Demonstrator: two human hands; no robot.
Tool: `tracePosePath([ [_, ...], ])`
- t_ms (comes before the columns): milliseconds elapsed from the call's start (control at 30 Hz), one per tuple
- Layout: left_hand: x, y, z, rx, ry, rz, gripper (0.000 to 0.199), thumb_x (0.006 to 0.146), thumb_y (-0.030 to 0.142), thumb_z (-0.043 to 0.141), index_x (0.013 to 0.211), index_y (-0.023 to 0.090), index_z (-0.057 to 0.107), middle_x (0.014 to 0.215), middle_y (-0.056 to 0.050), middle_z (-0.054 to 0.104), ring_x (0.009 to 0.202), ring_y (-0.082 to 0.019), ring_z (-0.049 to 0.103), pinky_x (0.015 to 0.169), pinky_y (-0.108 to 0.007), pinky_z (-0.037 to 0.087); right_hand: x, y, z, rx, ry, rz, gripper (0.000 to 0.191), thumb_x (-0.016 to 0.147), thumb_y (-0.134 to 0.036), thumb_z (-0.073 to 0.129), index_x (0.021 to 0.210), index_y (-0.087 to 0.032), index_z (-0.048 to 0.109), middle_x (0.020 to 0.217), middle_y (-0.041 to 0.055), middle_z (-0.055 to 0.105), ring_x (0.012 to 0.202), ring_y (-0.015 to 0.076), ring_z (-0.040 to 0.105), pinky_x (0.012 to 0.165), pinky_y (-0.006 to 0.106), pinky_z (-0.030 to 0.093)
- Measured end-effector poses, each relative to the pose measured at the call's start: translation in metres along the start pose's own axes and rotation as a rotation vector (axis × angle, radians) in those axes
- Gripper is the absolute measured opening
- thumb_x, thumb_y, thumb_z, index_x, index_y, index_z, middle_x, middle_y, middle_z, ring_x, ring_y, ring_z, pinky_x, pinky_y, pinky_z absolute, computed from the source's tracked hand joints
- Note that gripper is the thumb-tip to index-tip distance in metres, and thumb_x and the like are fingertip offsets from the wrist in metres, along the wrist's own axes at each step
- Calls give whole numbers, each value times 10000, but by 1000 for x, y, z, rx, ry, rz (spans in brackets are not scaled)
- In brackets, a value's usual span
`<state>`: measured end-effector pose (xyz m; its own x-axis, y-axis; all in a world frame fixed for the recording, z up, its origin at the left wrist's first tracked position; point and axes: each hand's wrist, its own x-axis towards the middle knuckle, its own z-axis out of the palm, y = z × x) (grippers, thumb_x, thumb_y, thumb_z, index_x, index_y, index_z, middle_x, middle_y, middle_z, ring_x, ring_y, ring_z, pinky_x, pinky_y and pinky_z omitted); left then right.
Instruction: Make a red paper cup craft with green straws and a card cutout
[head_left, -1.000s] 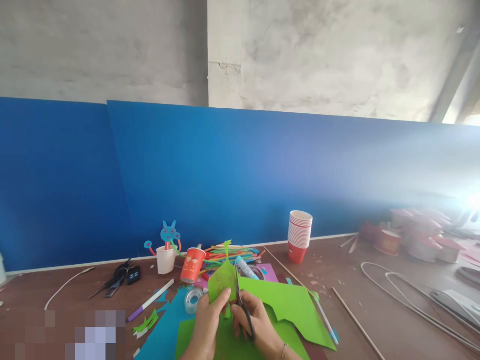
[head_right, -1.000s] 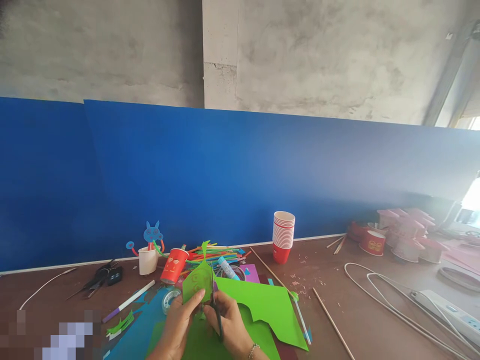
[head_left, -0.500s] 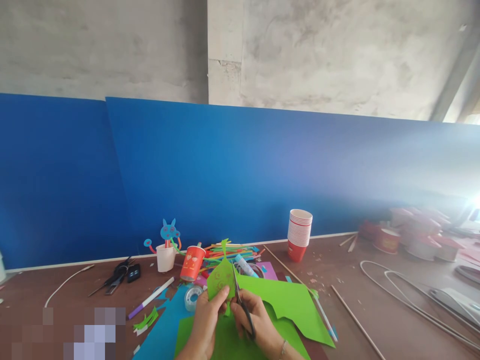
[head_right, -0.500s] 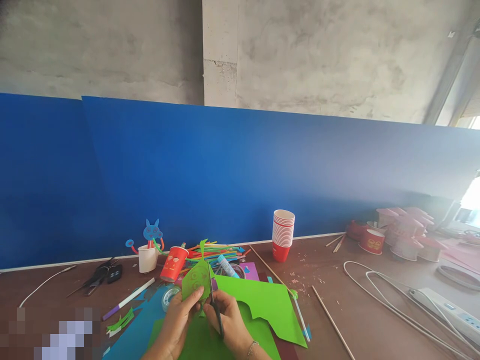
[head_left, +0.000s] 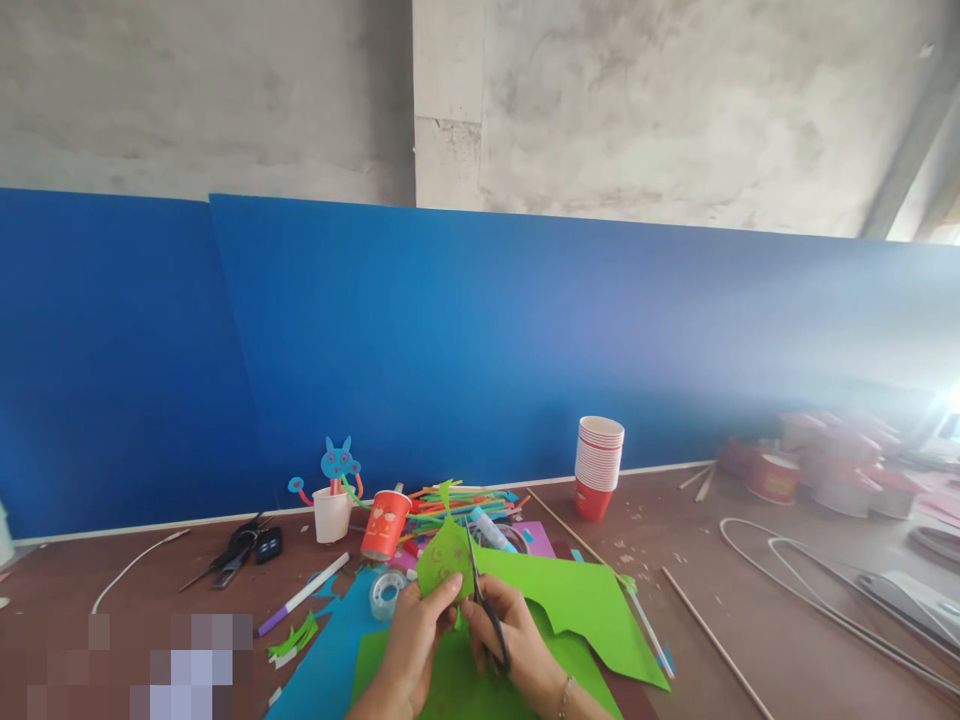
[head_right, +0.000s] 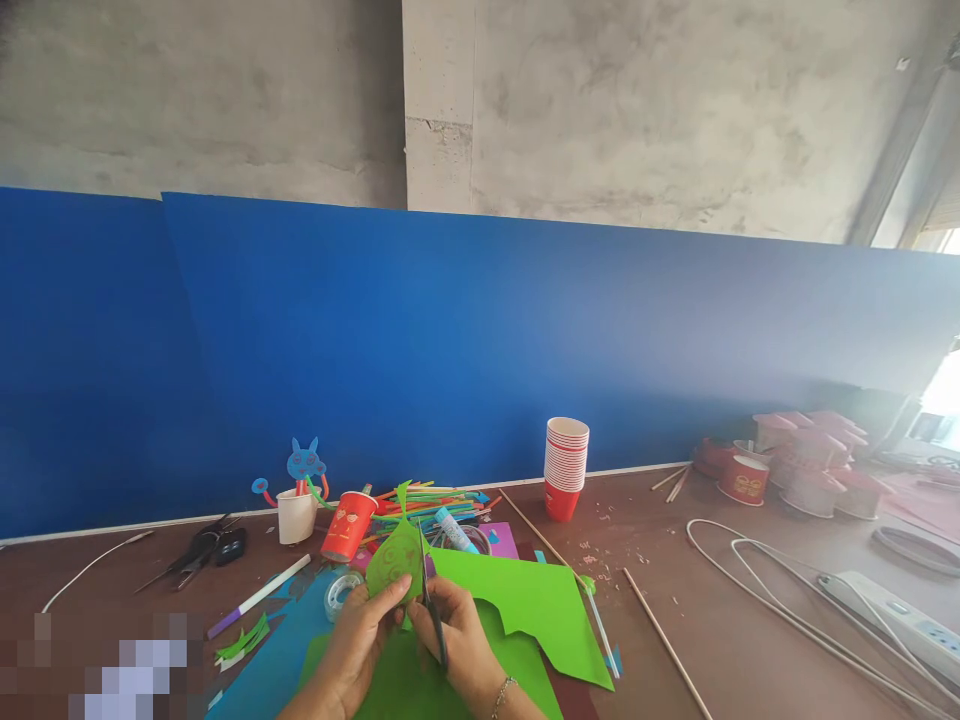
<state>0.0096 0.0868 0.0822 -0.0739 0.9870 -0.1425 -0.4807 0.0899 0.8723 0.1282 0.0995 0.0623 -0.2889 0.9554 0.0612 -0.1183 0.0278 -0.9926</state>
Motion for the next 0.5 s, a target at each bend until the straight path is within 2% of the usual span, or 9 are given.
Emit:
tracePosePath([
  [300,1,0,-1,18,1,10,349,542,380,828,747,129,699,619,-5,643,530,-107,486,533,-237,360,1,5,-1,-2,13,-46,450,627,-554,757,636,-179,509,455,-98,414,330,37,353,312,162,301],
  [500,3,1,-2,32,8,0,362,546,372,819,786,122,713,631,-21,658,536,-119,506,532,-236,350,3,6,-2,-8,17,-35,455,622,-562,758,646,-176,518,473,-88,441,336,36,345,319,169,282],
])
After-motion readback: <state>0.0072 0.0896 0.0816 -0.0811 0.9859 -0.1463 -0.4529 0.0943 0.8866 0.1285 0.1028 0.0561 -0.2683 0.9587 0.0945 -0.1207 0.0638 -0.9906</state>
